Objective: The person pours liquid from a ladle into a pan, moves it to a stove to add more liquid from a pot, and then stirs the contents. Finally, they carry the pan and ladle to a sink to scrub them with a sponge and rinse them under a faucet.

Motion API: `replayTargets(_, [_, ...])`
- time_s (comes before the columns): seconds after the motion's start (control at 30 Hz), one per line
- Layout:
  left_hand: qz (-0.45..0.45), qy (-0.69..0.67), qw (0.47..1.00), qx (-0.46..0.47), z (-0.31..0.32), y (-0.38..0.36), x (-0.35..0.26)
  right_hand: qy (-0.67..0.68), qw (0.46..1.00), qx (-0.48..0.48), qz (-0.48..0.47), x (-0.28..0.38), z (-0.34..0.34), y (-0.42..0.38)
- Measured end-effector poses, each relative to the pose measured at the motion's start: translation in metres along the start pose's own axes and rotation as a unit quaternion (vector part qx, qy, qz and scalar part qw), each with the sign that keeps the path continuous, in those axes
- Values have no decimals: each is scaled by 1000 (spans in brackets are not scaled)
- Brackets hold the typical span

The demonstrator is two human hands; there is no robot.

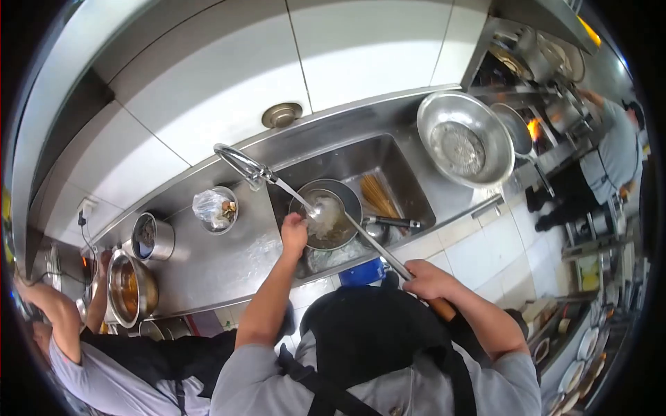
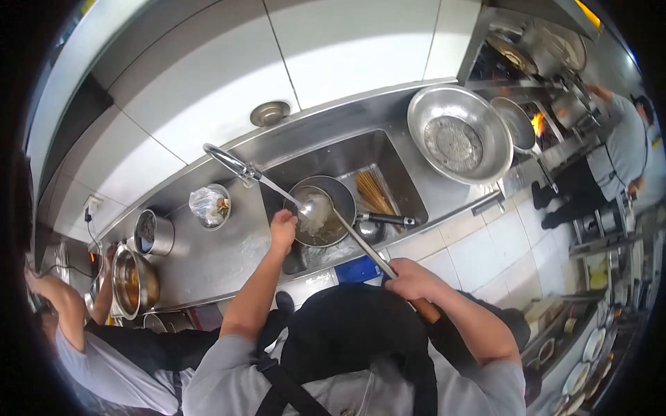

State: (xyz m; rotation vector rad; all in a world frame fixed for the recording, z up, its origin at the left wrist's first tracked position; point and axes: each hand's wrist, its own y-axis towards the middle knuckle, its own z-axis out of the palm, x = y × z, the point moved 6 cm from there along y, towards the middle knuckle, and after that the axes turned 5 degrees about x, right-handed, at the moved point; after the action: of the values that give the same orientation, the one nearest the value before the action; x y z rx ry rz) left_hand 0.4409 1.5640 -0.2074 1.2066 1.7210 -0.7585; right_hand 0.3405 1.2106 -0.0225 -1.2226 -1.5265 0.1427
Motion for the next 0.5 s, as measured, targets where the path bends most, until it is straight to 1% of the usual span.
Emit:
replayTargets(0.03, [-117,-112,987,10,12,-2,21,-39,998,-37,-21,-3,4,-3])
replayTargets(0.07, [-233,-223,947,19,28,-8,41,-39,998,-40,-16,-7,7,-8])
replayTargets(0.1, [-266,-234,935,13,31,-12,38,-57,997,-58,-8,-8,8,-13])
replayTargets(0.13, [-267,-236,934,17,32,-12,35,-76,994,-76,0,-7,7,-18])
replayTargets(0.2, [-161,-216,963,-12,27,-6,20,-95,992,-77,7,-7,6,-26])
replayTargets(0.23, [-160,-219,963,-8,22,-5,7,-113,991,-76,11,-8,5,-30])
replayTargets(0.27, [-59,-184,980,-49,5,-2,-16,-114,990,-81,13,-18,6,-29])
replayTargets(0.3, [42,-146,984,-89,-12,-3,-44,-220,967,-128,-11,-30,9,-25])
replayTargets(0.33, [44,-147,985,-84,-20,-7,-61,-322,930,-172,-35,-41,15,-20])
replayTargets(0.37, [122,-26,992,18,-17,-11,-88,-320,931,-174,-32,-54,21,-13])
replayTargets(0.4, [197,96,969,114,-8,-16,-105,-350,913,-202,-52,-60,22,-5])
replayTargets(0.43, [293,170,922,187,4,-19,-110,-381,893,-228,-74,-63,22,1])
replayTargets(0.47, [294,171,922,182,7,-12,-110,-383,891,-230,-78,-70,23,9])
replayTargets(0.5, [303,186,905,235,20,-2,-106,-389,885,-239,-90,-74,25,14])
